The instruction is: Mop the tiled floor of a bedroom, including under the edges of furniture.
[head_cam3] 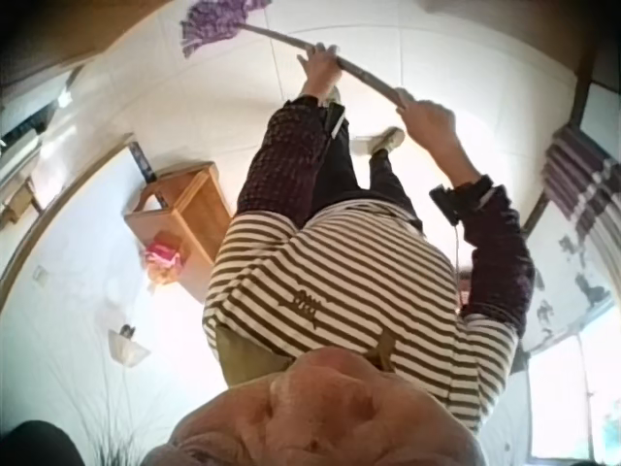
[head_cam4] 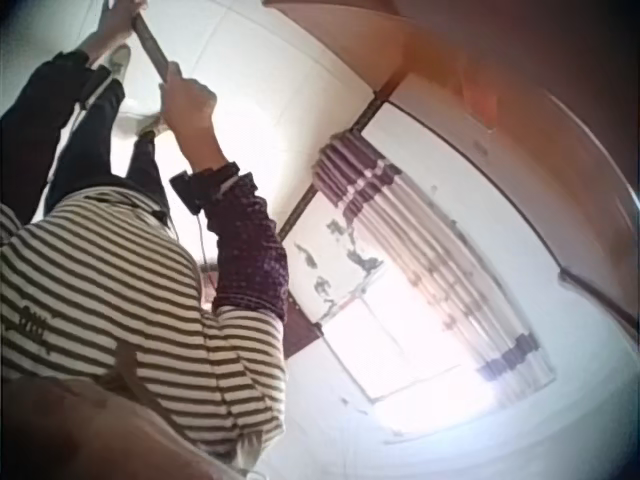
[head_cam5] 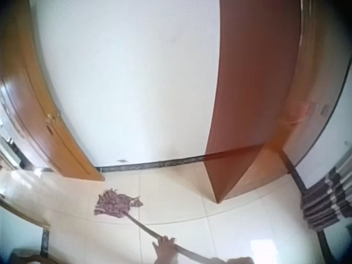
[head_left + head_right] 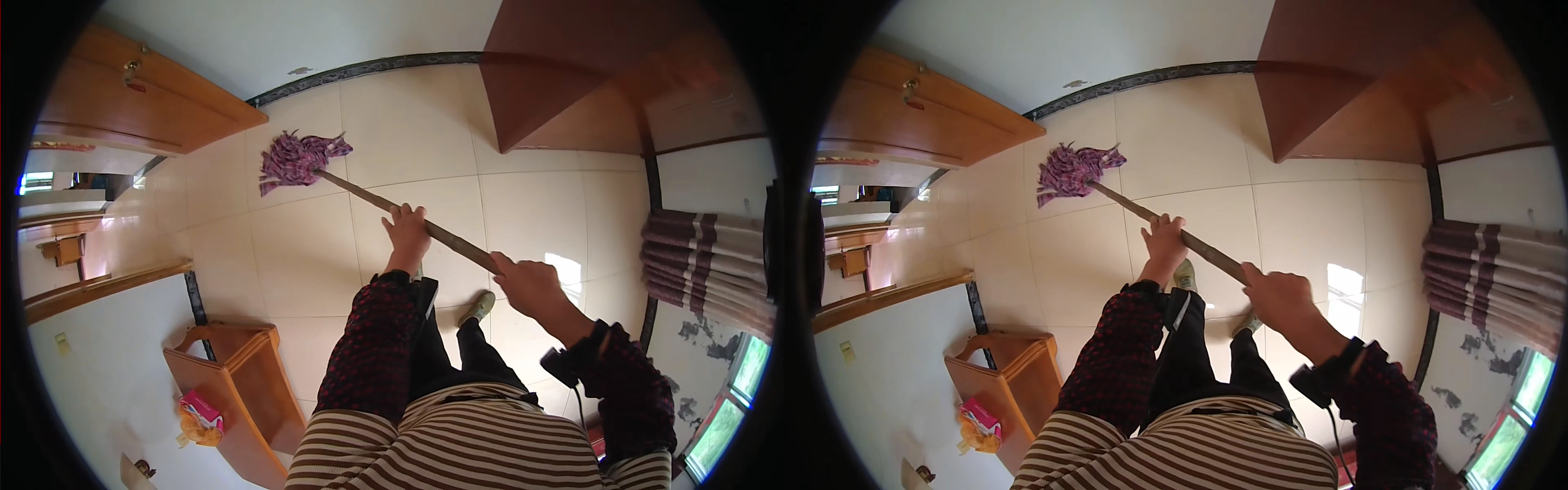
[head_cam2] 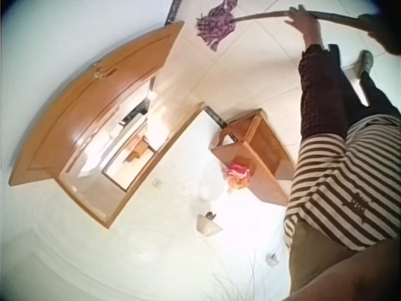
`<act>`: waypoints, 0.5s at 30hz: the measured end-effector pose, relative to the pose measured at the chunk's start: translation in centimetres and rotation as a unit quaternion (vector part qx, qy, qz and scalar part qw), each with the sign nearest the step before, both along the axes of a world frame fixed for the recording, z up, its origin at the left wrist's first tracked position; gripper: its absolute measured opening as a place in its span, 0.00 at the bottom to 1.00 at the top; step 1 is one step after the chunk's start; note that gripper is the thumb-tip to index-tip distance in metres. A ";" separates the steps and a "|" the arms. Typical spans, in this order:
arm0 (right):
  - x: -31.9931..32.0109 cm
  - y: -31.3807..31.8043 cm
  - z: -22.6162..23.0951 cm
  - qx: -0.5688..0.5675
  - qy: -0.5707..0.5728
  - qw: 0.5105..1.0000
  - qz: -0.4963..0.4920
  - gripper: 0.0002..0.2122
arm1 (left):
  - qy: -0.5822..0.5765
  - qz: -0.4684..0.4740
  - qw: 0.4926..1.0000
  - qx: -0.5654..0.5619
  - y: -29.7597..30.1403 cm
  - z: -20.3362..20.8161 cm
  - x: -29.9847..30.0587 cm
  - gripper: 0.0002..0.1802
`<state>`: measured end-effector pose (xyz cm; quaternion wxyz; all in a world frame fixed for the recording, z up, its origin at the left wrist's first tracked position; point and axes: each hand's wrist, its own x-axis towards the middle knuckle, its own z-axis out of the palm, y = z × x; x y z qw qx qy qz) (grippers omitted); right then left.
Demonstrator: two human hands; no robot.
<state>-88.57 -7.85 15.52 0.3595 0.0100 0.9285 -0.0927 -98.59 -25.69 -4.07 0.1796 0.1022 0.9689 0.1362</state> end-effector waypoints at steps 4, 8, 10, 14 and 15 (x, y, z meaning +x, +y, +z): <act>6.8 5.9 3.9 0.052 0.026 0.998 0.010 0.18 | 0.034 -0.145 0.988 0.032 6.0 -0.5 4.7 0.12; 16.8 12.6 7.6 0.057 0.030 0.997 -0.045 0.19 | -0.052 -0.274 0.952 0.127 13.9 1.4 13.8 0.08; 21.2 14.0 10.7 0.046 0.002 0.992 -0.117 0.20 | -0.124 -0.357 0.905 0.196 16.7 2.3 18.0 0.06; 29.6 13.7 14.1 0.032 0.024 0.967 -0.251 0.21 | -0.228 -0.546 0.779 0.206 21.0 5.4 23.8 0.09; 29.2 12.1 15.3 0.047 -0.013 0.951 -0.307 0.19 | -0.260 -0.573 0.749 0.208 21.2 6.0 24.4 0.14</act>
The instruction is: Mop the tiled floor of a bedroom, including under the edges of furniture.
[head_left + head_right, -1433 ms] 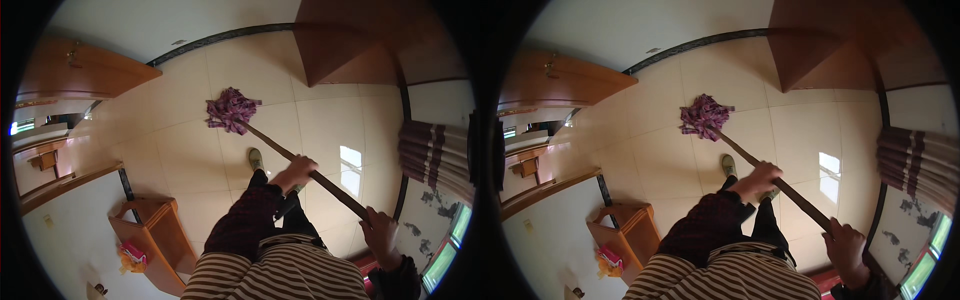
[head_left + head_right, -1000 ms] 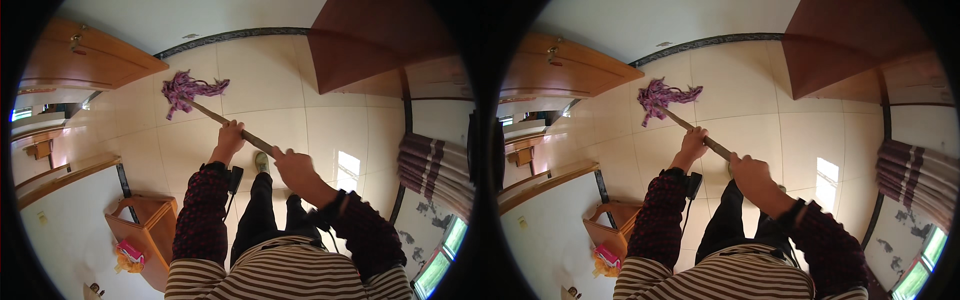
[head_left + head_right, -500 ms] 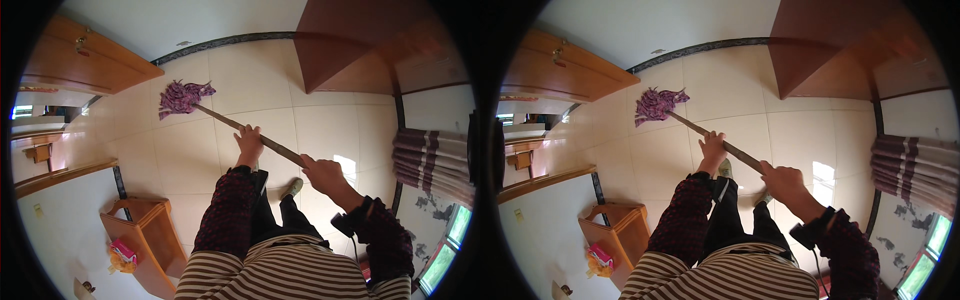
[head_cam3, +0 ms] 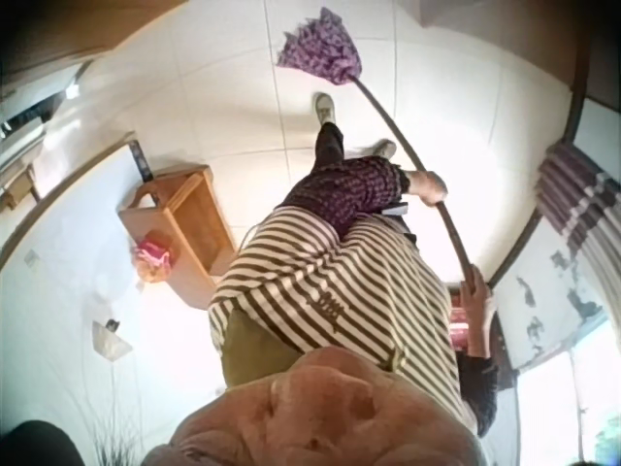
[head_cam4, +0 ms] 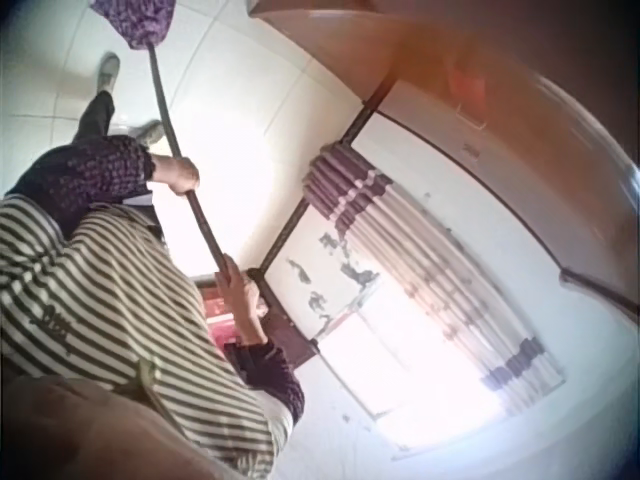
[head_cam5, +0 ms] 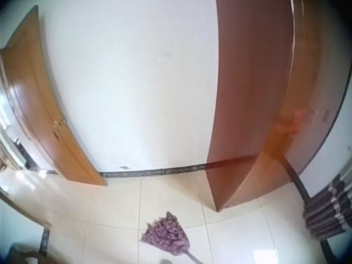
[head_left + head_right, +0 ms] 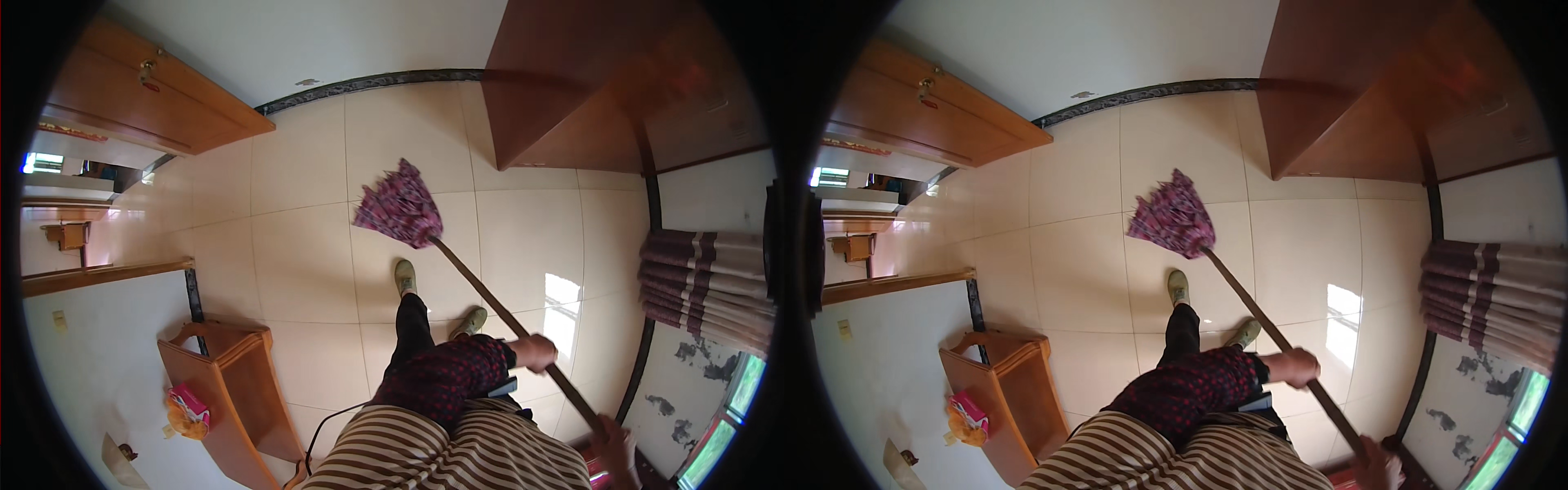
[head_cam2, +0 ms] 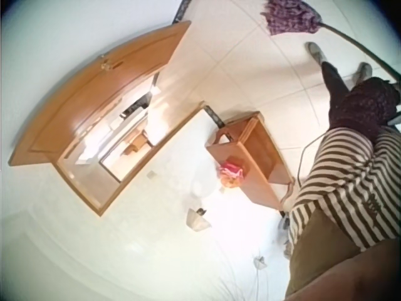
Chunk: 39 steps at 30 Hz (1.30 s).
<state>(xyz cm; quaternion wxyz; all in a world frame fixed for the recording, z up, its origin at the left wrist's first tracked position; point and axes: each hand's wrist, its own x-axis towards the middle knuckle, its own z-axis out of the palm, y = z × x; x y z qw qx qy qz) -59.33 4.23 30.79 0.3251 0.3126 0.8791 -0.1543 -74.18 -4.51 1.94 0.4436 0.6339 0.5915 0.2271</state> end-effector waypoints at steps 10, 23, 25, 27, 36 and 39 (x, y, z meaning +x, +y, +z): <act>-0.3 -4.8 -2.8 -0.141 -0.044 0.986 -0.083 0.23 | 0.004 -0.112 0.993 -0.027 -5.2 0.6 -6.6 0.11; -33.8 -14.8 -14.5 -0.226 0.067 0.972 0.021 0.22 | 0.263 0.443 0.857 -0.025 -21.5 -8.1 -33.2 0.10; -38.1 -15.7 -16.9 -0.229 0.095 0.967 0.057 0.21 | 0.274 0.507 0.812 -0.093 -22.1 -7.3 -36.5 0.13; -41.6 -15.8 -18.4 -0.171 0.105 0.976 0.089 0.20 | 0.244 0.538 0.797 -0.126 -20.9 -4.9 -38.7 0.14; -37.2 -10.7 -21.3 -0.124 0.022 0.987 0.099 0.16 | 0.273 0.527 0.791 -0.146 -15.2 -6.8 -32.5 0.15; -30.0 -4.5 -20.6 -0.162 0.071 0.983 0.054 0.14 | 0.261 0.452 0.838 -0.159 -10.0 -7.4 -27.5 0.19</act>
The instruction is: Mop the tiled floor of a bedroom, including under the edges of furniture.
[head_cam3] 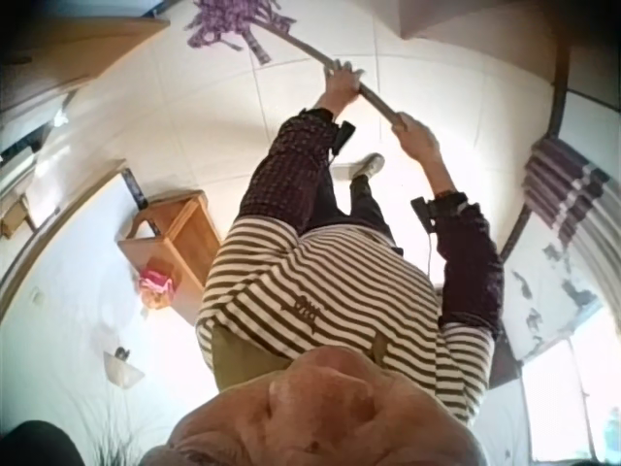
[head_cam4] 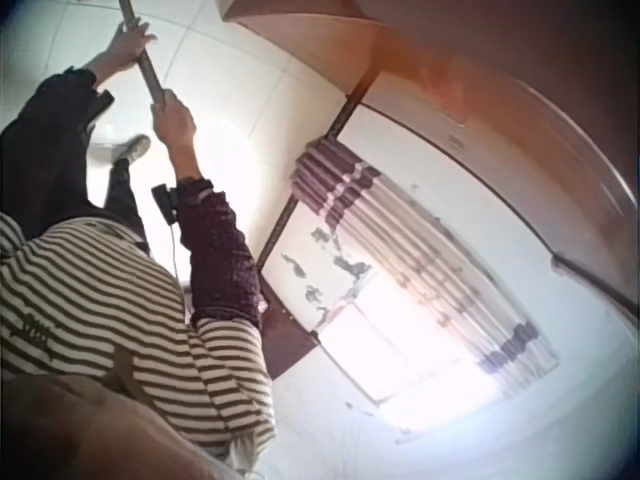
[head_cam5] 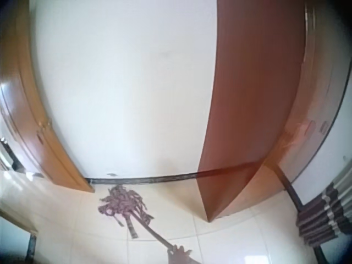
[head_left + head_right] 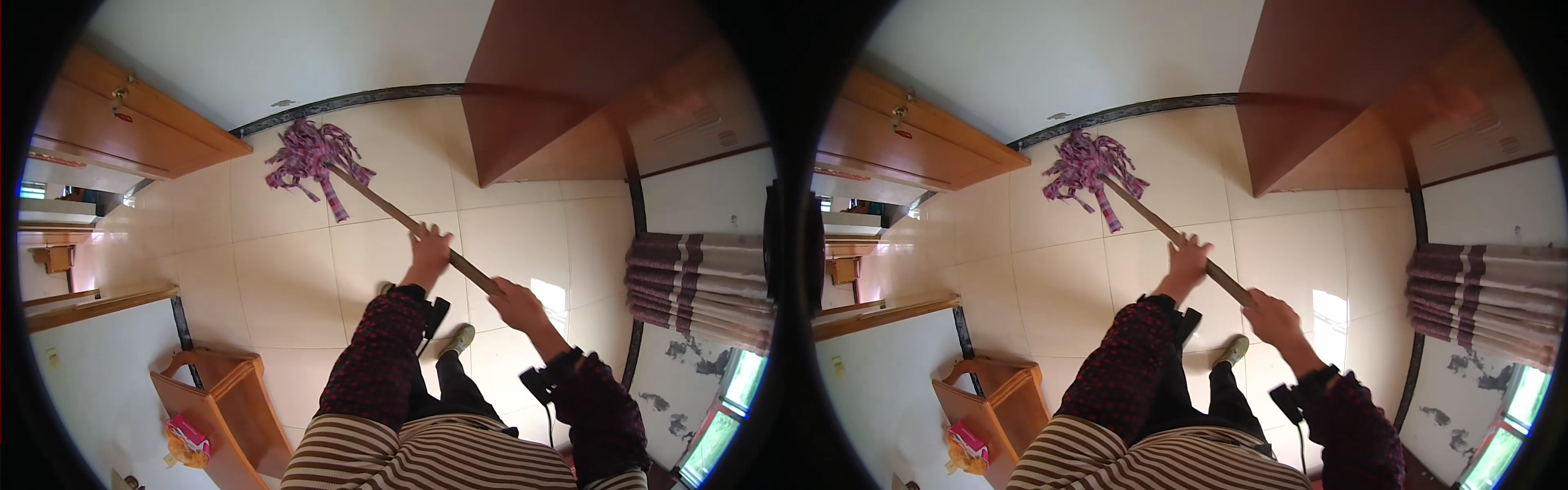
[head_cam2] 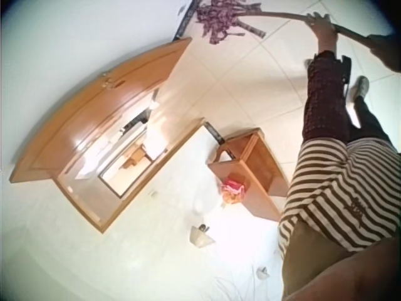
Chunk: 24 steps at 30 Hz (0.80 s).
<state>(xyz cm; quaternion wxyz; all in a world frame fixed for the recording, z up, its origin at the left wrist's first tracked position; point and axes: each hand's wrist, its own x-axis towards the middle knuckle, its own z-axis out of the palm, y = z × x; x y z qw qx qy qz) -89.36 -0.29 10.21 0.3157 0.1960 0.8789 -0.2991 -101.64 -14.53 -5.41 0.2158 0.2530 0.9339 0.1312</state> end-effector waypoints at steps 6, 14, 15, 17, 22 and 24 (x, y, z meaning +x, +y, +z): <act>16.2 9.3 6.5 0.049 -0.017 0.999 0.014 0.14 | -0.070 -0.195 0.967 0.149 9.2 1.1 13.4 0.11; 40.7 8.4 19.3 0.064 -0.068 0.981 -0.168 0.11 | -0.354 -0.637 0.679 0.089 19.7 7.6 37.2 0.13; 42.6 7.5 21.0 0.030 -0.149 0.966 -0.211 0.16 | -0.384 -0.650 0.653 0.069 19.6 8.0 39.1 0.12; 45.1 5.5 21.8 -0.010 -0.168 0.940 -0.295 0.15 | -0.376 -0.681 0.625 0.070 19.0 10.1 41.2 0.13; 46.6 2.1 20.2 -0.112 -0.186 0.846 -0.486 0.16 | -0.342 -0.745 0.573 -0.016 17.9 12.5 38.7 0.15; 45.5 0.5 18.4 -0.198 -0.080 0.769 -0.603 0.15 | -0.359 -0.730 0.581 -0.016 17.2 10.7 37.2 0.14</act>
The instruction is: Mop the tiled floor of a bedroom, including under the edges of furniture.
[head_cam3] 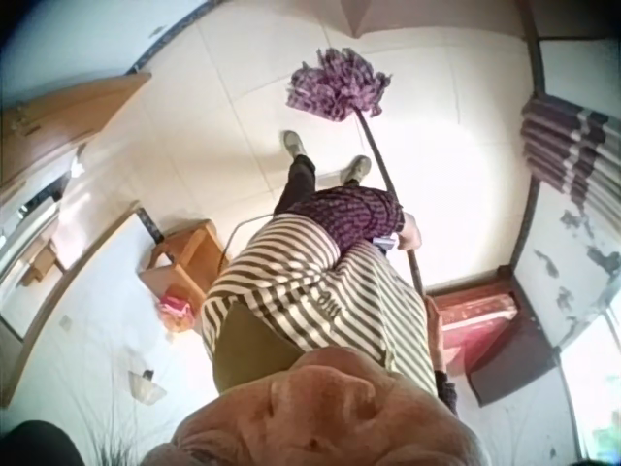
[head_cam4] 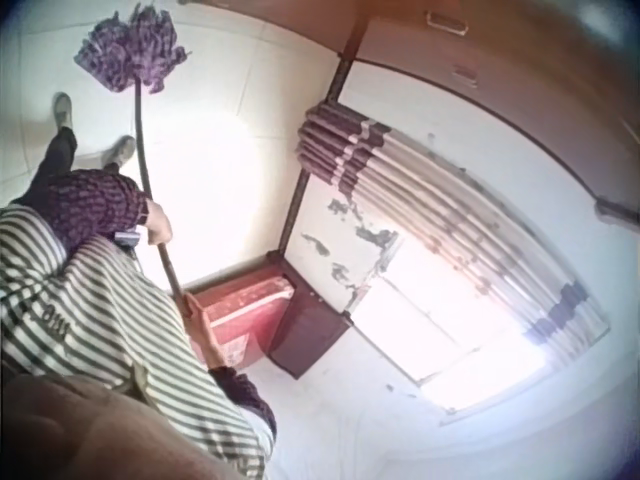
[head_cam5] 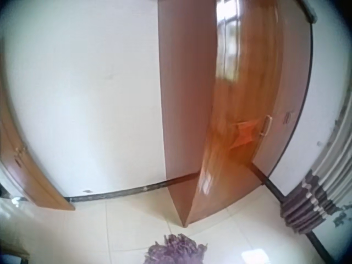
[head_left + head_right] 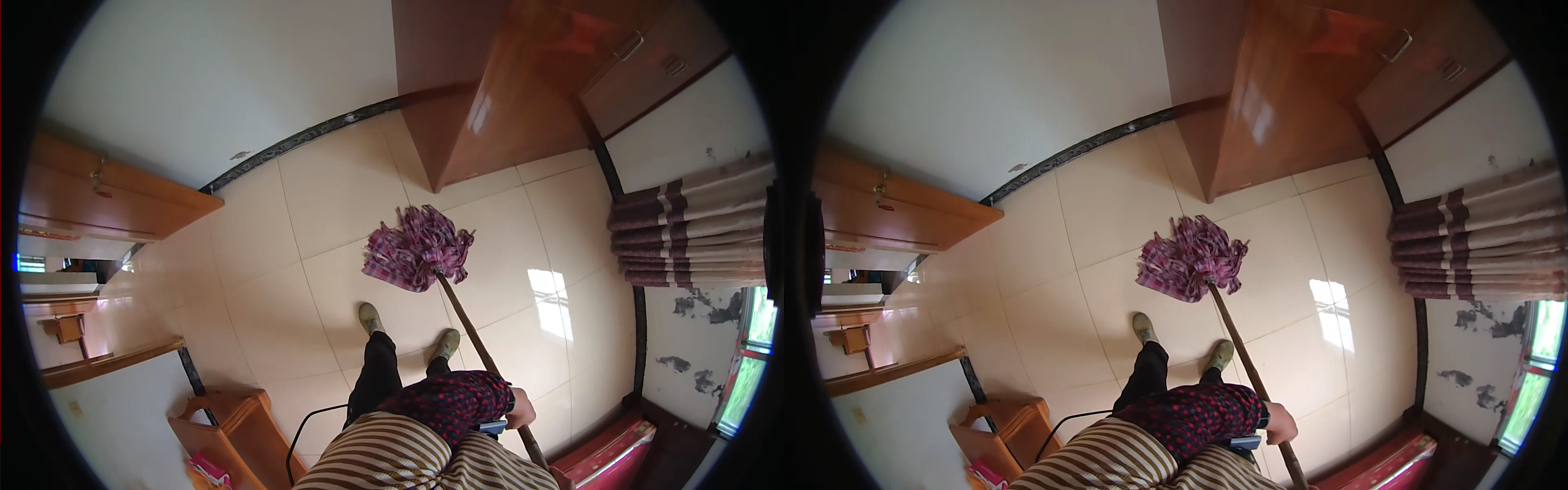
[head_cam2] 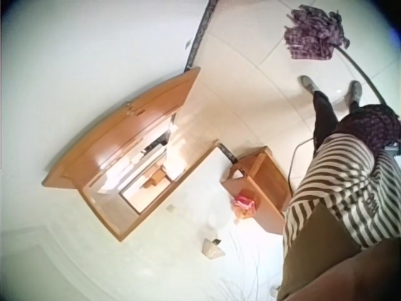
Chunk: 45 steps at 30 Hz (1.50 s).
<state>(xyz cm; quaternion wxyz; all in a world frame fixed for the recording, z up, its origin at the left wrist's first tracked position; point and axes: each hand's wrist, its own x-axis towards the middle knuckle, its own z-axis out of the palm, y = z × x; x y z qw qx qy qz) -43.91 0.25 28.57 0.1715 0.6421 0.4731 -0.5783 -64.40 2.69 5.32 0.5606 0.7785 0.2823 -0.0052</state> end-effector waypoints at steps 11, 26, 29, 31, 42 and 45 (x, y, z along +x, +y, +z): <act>-21.6 0.4 -11.5 0.048 -0.009 0.970 0.239 0.23 | 0.115 0.395 0.885 0.220 -6.9 -9.2 -23.8 0.12; -53.5 4.2 -11.9 0.398 0.139 0.850 0.317 0.19 | 0.317 0.844 0.409 -0.143 -61.7 -13.0 -36.9 0.19; -53.4 6.4 -12.7 0.548 0.123 0.725 0.400 0.16 | 0.322 0.853 0.361 -0.197 -66.3 -14.2 -30.9 0.18; -54.8 5.1 -12.2 0.571 0.093 0.686 0.441 0.14 | 0.298 0.878 0.316 -0.202 -67.6 -15.8 -26.2 0.16; -57.8 5.2 -9.3 0.598 0.079 0.650 0.462 0.09 | 0.228 0.851 0.441 -0.172 -58.4 -16.1 -33.5 0.19; -58.8 3.7 -7.7 0.578 0.072 0.666 0.466 0.08 | 0.221 0.842 0.469 -0.149 -52.6 -13.7 -43.6 0.19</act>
